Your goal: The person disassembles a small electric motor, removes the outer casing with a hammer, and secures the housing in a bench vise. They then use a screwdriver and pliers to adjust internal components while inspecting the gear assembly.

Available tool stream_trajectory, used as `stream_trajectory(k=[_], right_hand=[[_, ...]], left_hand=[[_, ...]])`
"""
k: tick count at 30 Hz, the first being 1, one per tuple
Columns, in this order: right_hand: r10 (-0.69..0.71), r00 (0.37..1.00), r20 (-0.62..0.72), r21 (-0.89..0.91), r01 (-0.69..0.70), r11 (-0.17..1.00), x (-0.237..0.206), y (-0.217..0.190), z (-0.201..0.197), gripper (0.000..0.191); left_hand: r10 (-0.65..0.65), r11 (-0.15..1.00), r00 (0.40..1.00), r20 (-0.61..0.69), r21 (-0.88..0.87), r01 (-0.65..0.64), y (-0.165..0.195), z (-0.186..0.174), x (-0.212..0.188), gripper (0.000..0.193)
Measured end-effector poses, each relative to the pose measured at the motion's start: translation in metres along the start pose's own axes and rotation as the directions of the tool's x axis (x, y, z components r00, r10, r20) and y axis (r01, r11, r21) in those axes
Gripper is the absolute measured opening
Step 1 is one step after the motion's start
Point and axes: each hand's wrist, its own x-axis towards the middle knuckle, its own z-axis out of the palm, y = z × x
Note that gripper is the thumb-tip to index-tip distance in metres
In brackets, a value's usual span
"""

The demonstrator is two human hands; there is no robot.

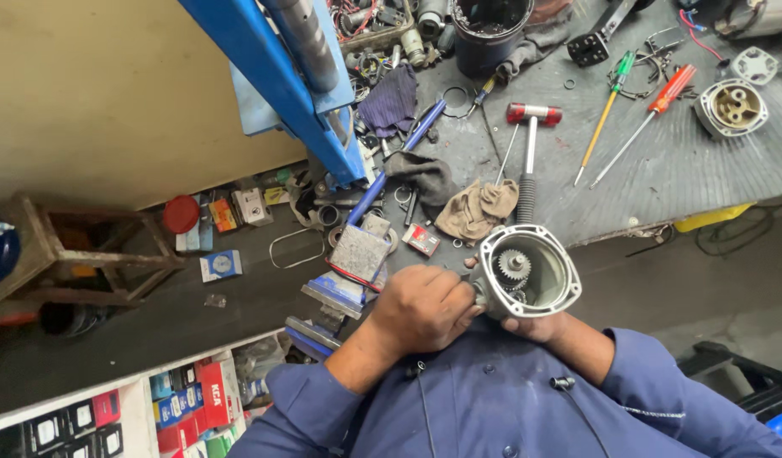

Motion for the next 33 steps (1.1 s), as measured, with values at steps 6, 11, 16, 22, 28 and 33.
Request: stream_trajectory(k=[6,11,16,22,28,33], right_hand=[[-0.094,0.995,0.037,-0.148,0.099,0.984,-0.005,0.0,-0.037,0.069],[-0.082,0.979,0.188,-0.207,0.121,0.971,-0.003,-0.006,-0.067,0.062],[-0.056,0.979,0.194,-0.265,0.107,0.958,-0.013,-0.007,-0.098,0.064],[0.072,0.975,0.209,-0.057,-0.061,0.997,-0.031,-0.007,-0.138,0.067],[-0.031,0.979,0.201,-0.168,0.065,0.984,-0.045,-0.013,-0.166,0.064],[-0.073,0.972,0.224,-0.344,0.149,0.927,-0.049,-0.006,-0.175,0.06]], left_hand=[[-0.111,0.982,0.993,-0.033,-0.154,0.105,0.009,0.03,0.017,0.017],[-0.175,0.963,0.984,-0.039,-0.215,0.163,0.014,0.055,0.033,0.021],[-0.242,0.952,0.97,-0.014,-0.194,0.235,0.021,0.081,0.053,0.024],[-0.312,0.923,0.949,-0.052,-0.254,0.289,0.043,0.126,0.074,0.027],[-0.303,0.938,0.953,-0.009,-0.181,0.296,0.06,0.142,0.095,0.024],[-0.376,0.881,0.926,0.003,-0.307,0.359,0.068,0.141,0.102,0.017]])
